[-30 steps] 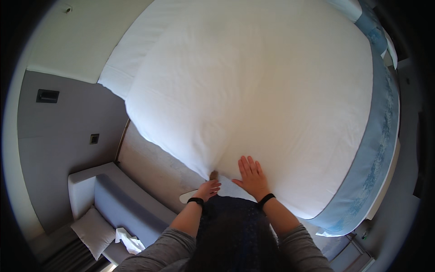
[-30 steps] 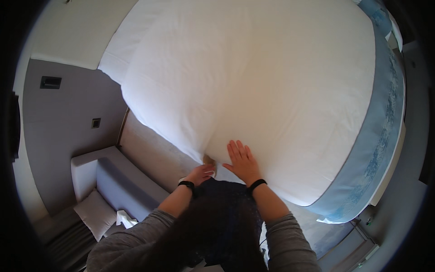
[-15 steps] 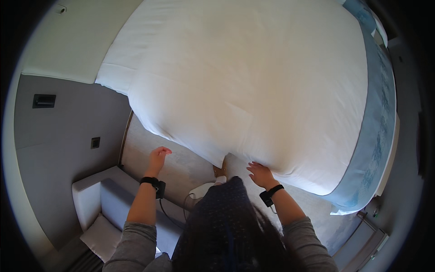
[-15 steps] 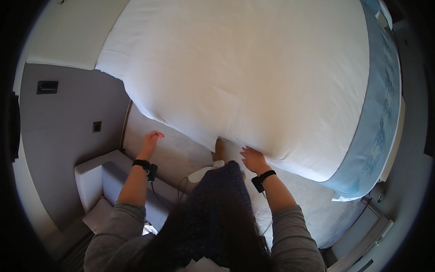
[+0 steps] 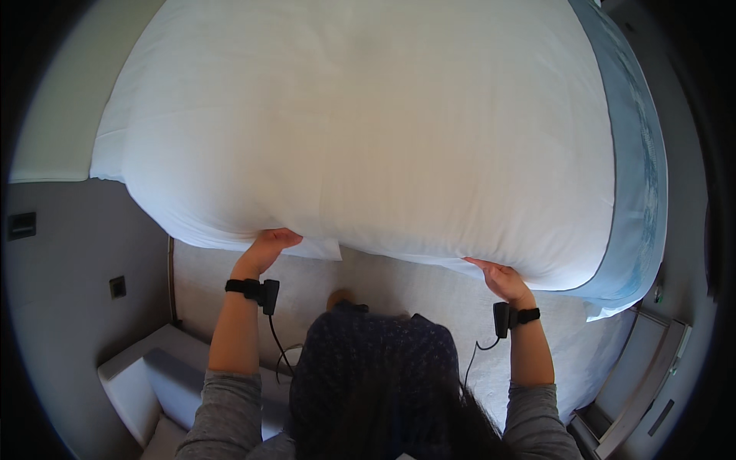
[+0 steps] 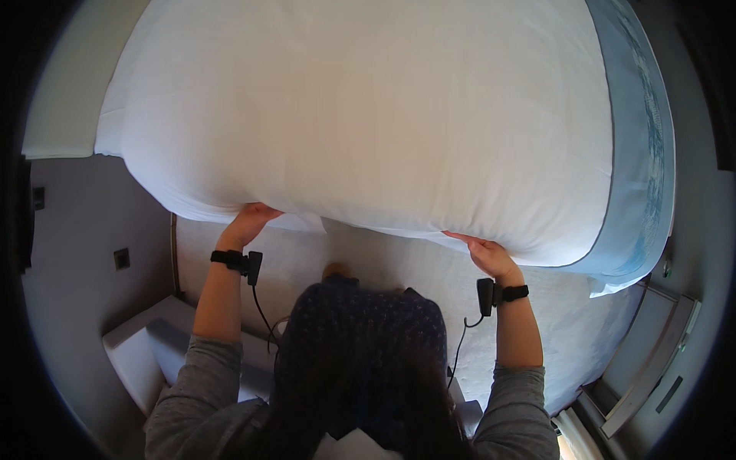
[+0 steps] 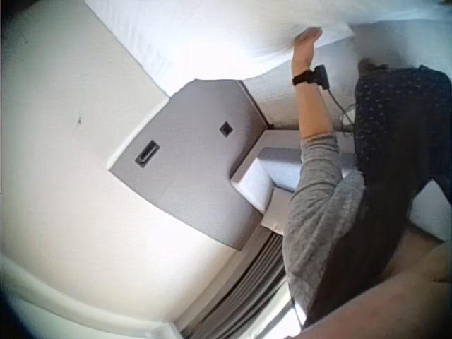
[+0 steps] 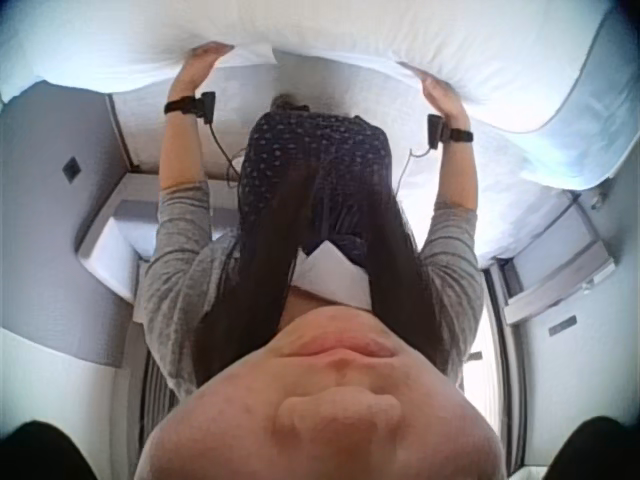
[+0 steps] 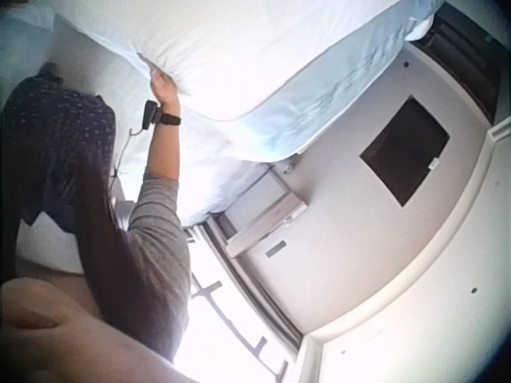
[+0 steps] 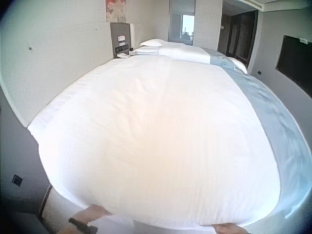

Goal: The person spreads a white duvet over a mattress, then places a blue patterned runner across the center. They tuck the bedding under the mattress and arrange several white pillows at the head of the bed.

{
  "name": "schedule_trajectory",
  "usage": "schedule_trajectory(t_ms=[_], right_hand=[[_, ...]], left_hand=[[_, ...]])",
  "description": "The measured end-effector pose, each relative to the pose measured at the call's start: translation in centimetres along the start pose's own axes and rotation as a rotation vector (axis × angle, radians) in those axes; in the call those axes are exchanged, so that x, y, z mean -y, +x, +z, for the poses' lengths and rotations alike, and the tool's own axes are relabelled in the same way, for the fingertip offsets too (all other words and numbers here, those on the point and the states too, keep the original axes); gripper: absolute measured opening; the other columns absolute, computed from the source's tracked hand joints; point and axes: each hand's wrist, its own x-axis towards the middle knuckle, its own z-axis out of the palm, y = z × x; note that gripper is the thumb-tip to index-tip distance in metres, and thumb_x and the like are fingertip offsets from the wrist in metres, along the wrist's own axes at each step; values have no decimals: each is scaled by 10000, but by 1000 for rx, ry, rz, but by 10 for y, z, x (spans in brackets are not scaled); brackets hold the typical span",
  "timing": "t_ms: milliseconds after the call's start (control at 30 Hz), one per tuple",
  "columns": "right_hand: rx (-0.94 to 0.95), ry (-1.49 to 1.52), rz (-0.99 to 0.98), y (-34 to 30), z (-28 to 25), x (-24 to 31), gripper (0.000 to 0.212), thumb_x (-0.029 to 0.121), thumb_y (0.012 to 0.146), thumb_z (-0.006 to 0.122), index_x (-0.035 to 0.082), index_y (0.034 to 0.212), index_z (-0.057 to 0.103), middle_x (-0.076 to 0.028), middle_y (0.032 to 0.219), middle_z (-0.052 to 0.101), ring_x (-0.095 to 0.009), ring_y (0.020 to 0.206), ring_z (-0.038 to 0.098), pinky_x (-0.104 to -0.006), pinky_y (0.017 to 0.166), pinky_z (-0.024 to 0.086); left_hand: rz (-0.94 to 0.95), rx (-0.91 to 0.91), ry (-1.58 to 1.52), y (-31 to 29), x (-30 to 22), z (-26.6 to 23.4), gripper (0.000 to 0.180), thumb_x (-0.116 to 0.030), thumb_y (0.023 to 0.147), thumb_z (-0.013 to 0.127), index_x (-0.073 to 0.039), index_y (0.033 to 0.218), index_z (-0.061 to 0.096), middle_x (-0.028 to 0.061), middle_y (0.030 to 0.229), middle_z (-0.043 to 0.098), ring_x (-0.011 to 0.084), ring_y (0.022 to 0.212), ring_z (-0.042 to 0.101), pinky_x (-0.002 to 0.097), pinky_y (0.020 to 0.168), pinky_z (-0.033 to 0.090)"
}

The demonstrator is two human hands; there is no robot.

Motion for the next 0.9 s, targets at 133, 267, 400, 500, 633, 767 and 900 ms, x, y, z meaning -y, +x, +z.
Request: schedule_trajectory(t_ms=[133, 267, 400, 500, 633, 767, 900], right_hand=[[-282, -5, 134, -5, -21, -49, 507, 288, 879, 560, 16, 1293, 449, -97, 1324, 467, -222, 1246, 381, -347, 1061, 260], [-316, -291, 276, 26, -36, -89, 566, 287, 860, 604, 26, 1323, 407, -99, 1345, 443, -223, 1257, 378, -342, 1057, 274], [-440, -475, 47, 35, -36, -111, 534, 286, 874, 592, 32, 1312, 421, -121, 1347, 438, -242, 1266, 374, -348, 1060, 273], [-545, -442, -39, 38, -25, -113, 525, 274, 873, 596, 23, 1302, 426, -139, 1340, 441, -252, 1240, 404, -353, 1027, 322], [-647, -253, -13, 51, 3, -105, 411, 246, 870, 590, -3, 1191, 535, -141, 1224, 546, -232, 1132, 501, -324, 959, 384], [-619, -64, -37, 32, 17, -112, 324, 243, 865, 584, -16, 1054, 627, -128, 1047, 639, -194, 994, 574, -282, 881, 423], [-930, 556, 70, -30, 27, -155, 423, 346, 886, 531, 52, 1186, 486, -74, 1128, 547, -195, 1073, 508, -363, 929, 399]], left_hand=[[38, -12, 75, 49, 26, 18, 485, -264, 773, 676, -35, 1184, 556, 88, 1168, 572, 190, 1107, 481, 331, 970, 358], [264, -291, 457, 94, 65, 18, 586, -245, 826, 629, -50, 1327, 395, 106, 1339, 433, 235, 1197, 425, 351, 1014, 330], [381, -262, 162, 126, 83, 24, 543, -228, 865, 586, -66, 1335, 368, 103, 1305, 447, 244, 1155, 463, 361, 972, 382], [321, -234, -200, 129, 85, 52, 484, -218, 876, 571, -66, 1302, 397, 101, 1256, 476, 241, 1110, 498, 363, 925, 424], [239, -352, -367, 114, 95, 52, 414, -194, 885, 542, -48, 1256, 429, 110, 1231, 493, 243, 1098, 516, 363, 903, 440], [125, -198, -756, 103, 99, 19, 369, -234, 878, 536, -68, 1201, 466, 102, 1167, 538, 274, 1058, 525, 362, 827, 466], [96, -219, -1426, 93, 87, 34, 416, -324, 872, 501, -69, 1201, 499, 117, 1234, 516, 285, 1087, 508, 401, 880, 436]])
